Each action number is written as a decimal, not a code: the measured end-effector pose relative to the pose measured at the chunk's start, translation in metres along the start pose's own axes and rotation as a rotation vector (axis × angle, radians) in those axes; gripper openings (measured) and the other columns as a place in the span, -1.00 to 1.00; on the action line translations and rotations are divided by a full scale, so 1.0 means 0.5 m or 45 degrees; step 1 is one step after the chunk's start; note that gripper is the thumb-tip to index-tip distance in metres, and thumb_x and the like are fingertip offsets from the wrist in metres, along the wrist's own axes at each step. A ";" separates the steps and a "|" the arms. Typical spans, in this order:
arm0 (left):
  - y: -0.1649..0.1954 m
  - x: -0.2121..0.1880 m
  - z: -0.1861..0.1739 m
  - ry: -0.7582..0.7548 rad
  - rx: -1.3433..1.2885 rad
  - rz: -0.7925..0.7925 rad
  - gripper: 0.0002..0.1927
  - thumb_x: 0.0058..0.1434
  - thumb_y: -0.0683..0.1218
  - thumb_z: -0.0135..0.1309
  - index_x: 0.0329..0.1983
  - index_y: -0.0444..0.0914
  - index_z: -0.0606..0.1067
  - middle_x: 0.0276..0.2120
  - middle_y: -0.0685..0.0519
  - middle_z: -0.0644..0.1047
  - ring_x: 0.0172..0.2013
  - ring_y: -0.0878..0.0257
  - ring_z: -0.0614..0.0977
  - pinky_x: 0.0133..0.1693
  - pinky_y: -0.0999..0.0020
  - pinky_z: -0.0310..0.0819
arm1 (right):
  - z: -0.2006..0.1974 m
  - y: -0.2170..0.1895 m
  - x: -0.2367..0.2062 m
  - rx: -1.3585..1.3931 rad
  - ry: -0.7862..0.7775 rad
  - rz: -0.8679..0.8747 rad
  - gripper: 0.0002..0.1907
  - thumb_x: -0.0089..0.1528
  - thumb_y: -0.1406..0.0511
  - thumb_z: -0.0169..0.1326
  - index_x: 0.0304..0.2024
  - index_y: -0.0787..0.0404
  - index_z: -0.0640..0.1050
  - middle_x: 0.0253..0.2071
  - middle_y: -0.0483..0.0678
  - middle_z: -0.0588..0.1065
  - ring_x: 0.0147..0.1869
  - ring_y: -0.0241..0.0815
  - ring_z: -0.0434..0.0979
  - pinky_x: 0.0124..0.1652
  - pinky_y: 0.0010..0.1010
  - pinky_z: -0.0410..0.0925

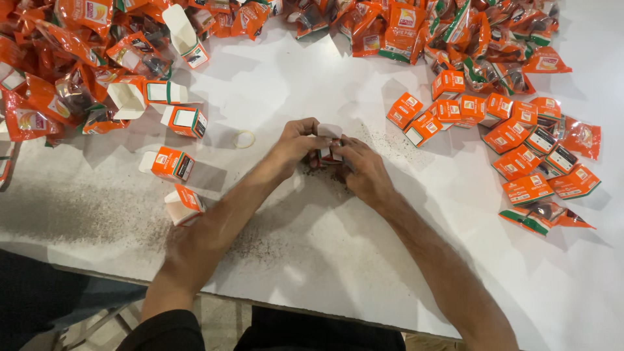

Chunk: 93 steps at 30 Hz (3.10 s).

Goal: The person picks small orange product packets from a pile on the table, places a packet into a small cardboard box, and folds the box flaps closed, setting the closed box aside. They repeat this packing cycle one box at a time across the table.

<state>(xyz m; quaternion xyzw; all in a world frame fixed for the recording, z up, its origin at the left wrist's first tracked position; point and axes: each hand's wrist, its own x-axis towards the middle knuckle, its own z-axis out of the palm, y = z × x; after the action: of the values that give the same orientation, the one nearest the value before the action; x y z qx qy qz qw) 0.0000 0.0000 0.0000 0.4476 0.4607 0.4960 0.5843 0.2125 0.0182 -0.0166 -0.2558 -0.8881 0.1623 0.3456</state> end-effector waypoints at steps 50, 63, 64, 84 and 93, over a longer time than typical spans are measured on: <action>1.111 0.054 0.893 0.988 1.940 0.571 -0.53 0.42 -0.01 0.26 0.20 -0.35 0.37 0.02 -0.19 0.46 -0.18 -0.06 0.58 -0.20 0.02 0.50 | -1.448 0.008 0.361 0.403 -0.059 0.057 -0.30 0.32 0.24 0.27 0.39 0.19 0.23 0.51 0.15 0.19 0.52 0.05 0.33 0.41 -0.11 0.34; 1.063 0.210 0.741 0.875 1.406 1.148 -0.02 0.52 0.15 0.15 0.58 -0.39 -0.22 0.56 -0.28 -0.20 0.57 -0.23 -0.19 0.54 -0.19 -0.31 | -1.440 0.054 0.357 1.907 -0.134 0.879 -0.41 0.34 0.19 0.12 0.33 0.28 0.28 0.14 0.01 0.48 0.22 -0.14 0.51 0.25 -0.18 0.40; 1.077 0.219 0.654 1.259 1.429 1.033 -0.05 0.48 0.18 0.11 0.63 -0.29 -0.15 0.56 -0.16 -0.14 0.56 -0.13 -0.15 0.54 -0.09 -0.32 | -1.439 0.061 0.360 1.798 -0.108 0.910 -0.43 0.34 0.21 0.11 0.34 0.27 0.31 0.13 0.01 0.48 0.22 -0.16 0.50 0.24 -0.20 0.38; 1.065 0.462 0.682 0.671 0.545 0.704 -0.50 0.59 0.09 -0.16 0.42 -0.29 0.20 0.33 -0.19 0.26 0.34 -0.05 0.24 0.34 0.08 0.10 | -1.395 0.027 0.326 1.834 0.101 0.550 -0.39 0.39 0.22 0.16 0.36 0.36 0.24 0.22 0.05 0.41 0.32 -0.12 0.44 0.36 -0.09 0.35; 1.086 0.176 0.913 0.063 1.987 0.872 -0.26 0.11 0.24 0.19 0.23 -0.27 0.38 0.23 -0.26 0.34 0.32 -0.21 0.28 0.31 -0.35 -0.09 | -1.398 0.013 0.328 1.211 0.583 0.619 -0.32 0.43 0.15 0.11 0.41 0.35 0.14 0.11 -0.07 0.39 0.10 -0.36 0.42 0.05 -0.47 0.40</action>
<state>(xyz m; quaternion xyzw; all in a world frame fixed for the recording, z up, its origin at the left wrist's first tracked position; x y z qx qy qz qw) 0.3652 0.1152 0.6037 0.8256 0.5226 0.1954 -0.0841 0.5985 0.1942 0.5629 -0.2977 -0.5358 0.5587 0.5586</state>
